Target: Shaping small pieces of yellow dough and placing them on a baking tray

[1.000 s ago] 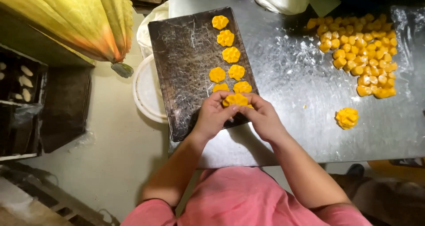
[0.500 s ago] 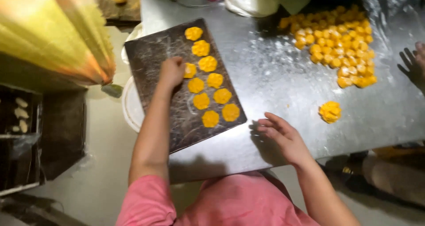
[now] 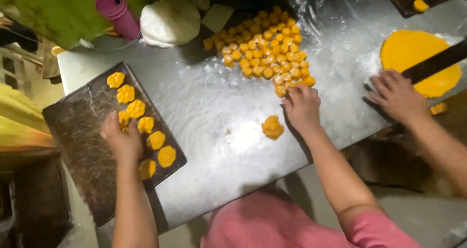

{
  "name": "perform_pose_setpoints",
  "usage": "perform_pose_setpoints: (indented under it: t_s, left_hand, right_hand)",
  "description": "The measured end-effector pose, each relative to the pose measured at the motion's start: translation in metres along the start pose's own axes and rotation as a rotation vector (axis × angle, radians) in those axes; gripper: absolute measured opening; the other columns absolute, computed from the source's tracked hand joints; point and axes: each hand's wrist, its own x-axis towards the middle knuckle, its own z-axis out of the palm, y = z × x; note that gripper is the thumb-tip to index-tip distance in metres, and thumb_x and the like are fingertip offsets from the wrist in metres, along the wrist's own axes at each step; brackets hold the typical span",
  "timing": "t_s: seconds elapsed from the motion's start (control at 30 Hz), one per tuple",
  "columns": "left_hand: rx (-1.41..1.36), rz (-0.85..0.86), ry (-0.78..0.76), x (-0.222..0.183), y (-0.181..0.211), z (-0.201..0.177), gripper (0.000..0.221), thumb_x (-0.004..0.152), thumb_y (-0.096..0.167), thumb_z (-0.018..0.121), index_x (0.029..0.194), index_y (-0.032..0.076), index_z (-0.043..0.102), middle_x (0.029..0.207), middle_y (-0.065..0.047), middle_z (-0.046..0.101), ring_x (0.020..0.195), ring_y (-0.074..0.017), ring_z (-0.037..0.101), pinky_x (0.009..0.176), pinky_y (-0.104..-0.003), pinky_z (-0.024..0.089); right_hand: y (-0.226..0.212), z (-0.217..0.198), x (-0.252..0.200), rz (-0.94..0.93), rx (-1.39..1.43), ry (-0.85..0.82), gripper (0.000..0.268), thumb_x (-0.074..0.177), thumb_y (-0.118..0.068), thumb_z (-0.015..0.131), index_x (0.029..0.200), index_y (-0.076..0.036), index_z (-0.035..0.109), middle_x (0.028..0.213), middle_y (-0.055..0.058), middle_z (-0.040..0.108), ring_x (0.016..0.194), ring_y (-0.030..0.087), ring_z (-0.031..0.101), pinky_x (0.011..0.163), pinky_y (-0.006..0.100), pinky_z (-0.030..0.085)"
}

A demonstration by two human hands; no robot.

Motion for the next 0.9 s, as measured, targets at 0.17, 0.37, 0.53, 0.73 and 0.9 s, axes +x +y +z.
perform_pose_setpoints:
  t_s: [0.17, 0.37, 0.53, 0.73, 0.9]
  left_hand:
    - [-0.164, 0.135, -0.052, -0.070, 0.110, 0.049, 0.047, 0.087, 0.011, 0.079, 0.131, -0.001, 0.067, 0.123, -0.027, 0.067, 0.120, -0.0452, 0.060, 0.109, -0.052, 0.041]
    - [-0.760, -0.135, -0.477, -0.139, 0.251, 0.105, 0.063, 0.086, 0.008, 0.077, 0.144, 0.000, 0.054, 0.133, -0.019, 0.063, 0.126, -0.0324, 0.059, 0.113, -0.044, 0.043]
    - [-1.350, -0.646, -0.536, -0.130, 0.322, 0.108, 0.058, 0.091, -0.002, 0.071, 0.145, -0.010, 0.049, 0.123, -0.022, 0.067, 0.107, -0.0292, 0.071, 0.094, -0.037, 0.059]
    - [-1.566, -0.818, -0.808, -0.125, 0.311, 0.085, 0.034, 0.080, -0.002, 0.076, 0.113, -0.008, 0.070, 0.096, -0.022, 0.074, 0.077, -0.0279, 0.070, 0.073, -0.033, 0.058]
    - [-1.698, -0.796, -0.974, -0.143, 0.309, 0.055, 0.051, 0.080, 0.010, 0.081, 0.126, -0.003, 0.063, 0.102, -0.016, 0.073, 0.085, -0.0234, 0.071, 0.080, -0.035, 0.061]
  right_hand:
    - [-0.007, 0.007, 0.012, -0.202, -0.102, 0.089, 0.018, 0.090, -0.029, 0.068, 0.105, -0.019, 0.067, 0.129, 0.007, 0.058, 0.121, 0.039, 0.052, 0.092, 0.054, 0.042]
    - [-0.009, 0.010, 0.010, -0.327, 0.222, 0.098, 0.009, 0.092, -0.029, 0.066, 0.093, -0.020, 0.067, 0.114, -0.003, 0.068, 0.121, 0.028, 0.056, 0.102, 0.055, 0.032]
    - [-0.046, -0.058, 0.008, -0.360, 0.619, 0.069, 0.020, 0.094, -0.034, 0.069, 0.097, -0.015, 0.067, 0.105, 0.003, 0.071, 0.105, 0.027, 0.064, 0.104, 0.050, 0.037]
    - [-0.049, -0.094, -0.007, -0.178, 0.877, -0.307, 0.067, 0.089, -0.041, 0.075, 0.146, -0.012, 0.056, 0.127, 0.013, 0.050, 0.124, 0.028, 0.051, 0.110, 0.040, 0.039]
    - [-0.065, -0.106, -0.015, -0.564, 0.852, -0.080, 0.030, 0.097, -0.036, 0.070, 0.111, -0.011, 0.063, 0.108, 0.009, 0.059, 0.096, 0.029, 0.057, 0.091, 0.046, 0.042]
